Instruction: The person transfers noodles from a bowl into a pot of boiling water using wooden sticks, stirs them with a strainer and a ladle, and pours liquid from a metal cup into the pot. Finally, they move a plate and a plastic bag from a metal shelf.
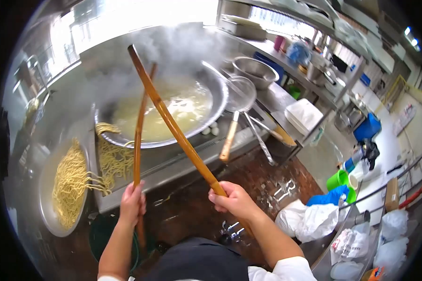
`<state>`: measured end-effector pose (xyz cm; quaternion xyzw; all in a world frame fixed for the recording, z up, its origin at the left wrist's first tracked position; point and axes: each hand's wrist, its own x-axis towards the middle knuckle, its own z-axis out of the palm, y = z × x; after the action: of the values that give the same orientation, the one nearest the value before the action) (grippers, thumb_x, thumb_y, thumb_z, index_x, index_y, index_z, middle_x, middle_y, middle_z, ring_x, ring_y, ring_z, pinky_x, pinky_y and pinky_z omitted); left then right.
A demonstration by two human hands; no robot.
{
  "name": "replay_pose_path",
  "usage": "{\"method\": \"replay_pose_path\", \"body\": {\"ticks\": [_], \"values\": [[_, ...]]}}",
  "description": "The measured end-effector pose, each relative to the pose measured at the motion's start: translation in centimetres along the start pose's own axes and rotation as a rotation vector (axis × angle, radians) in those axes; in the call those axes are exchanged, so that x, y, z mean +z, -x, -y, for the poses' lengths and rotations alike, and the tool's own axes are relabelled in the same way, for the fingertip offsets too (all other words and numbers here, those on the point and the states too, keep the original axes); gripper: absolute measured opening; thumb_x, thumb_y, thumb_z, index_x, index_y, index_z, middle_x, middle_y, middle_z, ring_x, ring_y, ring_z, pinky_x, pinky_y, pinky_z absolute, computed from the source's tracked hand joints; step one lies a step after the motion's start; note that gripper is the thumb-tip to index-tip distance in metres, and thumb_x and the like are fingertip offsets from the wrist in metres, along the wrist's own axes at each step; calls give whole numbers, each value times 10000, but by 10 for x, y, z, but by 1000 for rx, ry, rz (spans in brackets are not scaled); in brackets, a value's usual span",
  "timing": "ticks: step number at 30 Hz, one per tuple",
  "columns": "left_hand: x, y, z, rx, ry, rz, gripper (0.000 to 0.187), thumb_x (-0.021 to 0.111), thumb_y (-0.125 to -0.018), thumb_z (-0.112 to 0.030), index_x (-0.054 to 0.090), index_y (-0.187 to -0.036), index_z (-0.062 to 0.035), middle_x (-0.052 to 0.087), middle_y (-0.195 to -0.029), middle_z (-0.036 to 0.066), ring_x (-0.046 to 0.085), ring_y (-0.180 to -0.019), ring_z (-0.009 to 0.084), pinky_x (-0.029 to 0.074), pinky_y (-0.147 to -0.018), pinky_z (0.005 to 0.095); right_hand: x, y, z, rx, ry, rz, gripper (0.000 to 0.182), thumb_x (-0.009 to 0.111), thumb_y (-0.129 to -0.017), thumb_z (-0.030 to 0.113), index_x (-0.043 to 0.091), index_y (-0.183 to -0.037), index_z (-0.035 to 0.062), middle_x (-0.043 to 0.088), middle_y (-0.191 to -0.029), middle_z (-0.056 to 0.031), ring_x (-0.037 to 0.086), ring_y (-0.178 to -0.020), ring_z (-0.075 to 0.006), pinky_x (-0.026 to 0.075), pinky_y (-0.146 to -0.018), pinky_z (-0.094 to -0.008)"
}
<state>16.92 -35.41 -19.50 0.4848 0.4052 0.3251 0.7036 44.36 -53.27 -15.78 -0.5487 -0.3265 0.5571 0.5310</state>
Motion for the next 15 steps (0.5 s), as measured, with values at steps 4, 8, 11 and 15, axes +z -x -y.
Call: {"method": "replay_pose_path", "body": {"ticks": [4, 8, 11, 15], "values": [[193, -36, 14, 130, 242, 68, 331, 517, -984, -400, 541, -1123, -100, 636, -864, 52, 616, -768, 149, 498, -657, 291, -50, 12, -9, -372, 221, -80, 316, 661, -861, 99, 577, -1163, 66, 607, -1039, -36, 565, -731, -90, 473, -612, -236], [311, -31, 36, 84, 405, 421, 324, 499, -1010, -242, 531, -1252, -29, 623, -1144, 53, 579, -992, 135, 459, -870, 275, -108, 53, -9, -107, -41, 94, 624, 617, -824, 5, 388, -1398, 90, 580, -1175, -66, 600, -819, -141, 507, -702, -286], [328, -64, 69, 212, 57, 570, 387, 556, -979, -262, 531, -1284, -26, 615, -1208, 88, 582, -1058, 174, 454, -916, 302, -177, 90, -8, -166, 382, -497, 613, 616, -797, -1, 421, -1373, 76, 614, -1110, -99, 626, -858, -193, 525, -761, -334], [306, -109, 78, 253, -478, 712, 436, 650, -909, -286, 572, -1258, -36, 619, -1210, 102, 570, -1105, 177, 454, -934, 324, -264, 157, 27, -78, 1103, -855, 667, 605, -725, -29, 451, -1364, 83, 649, -1091, -181, 643, -985, -331, 515, -844, -394]]}}
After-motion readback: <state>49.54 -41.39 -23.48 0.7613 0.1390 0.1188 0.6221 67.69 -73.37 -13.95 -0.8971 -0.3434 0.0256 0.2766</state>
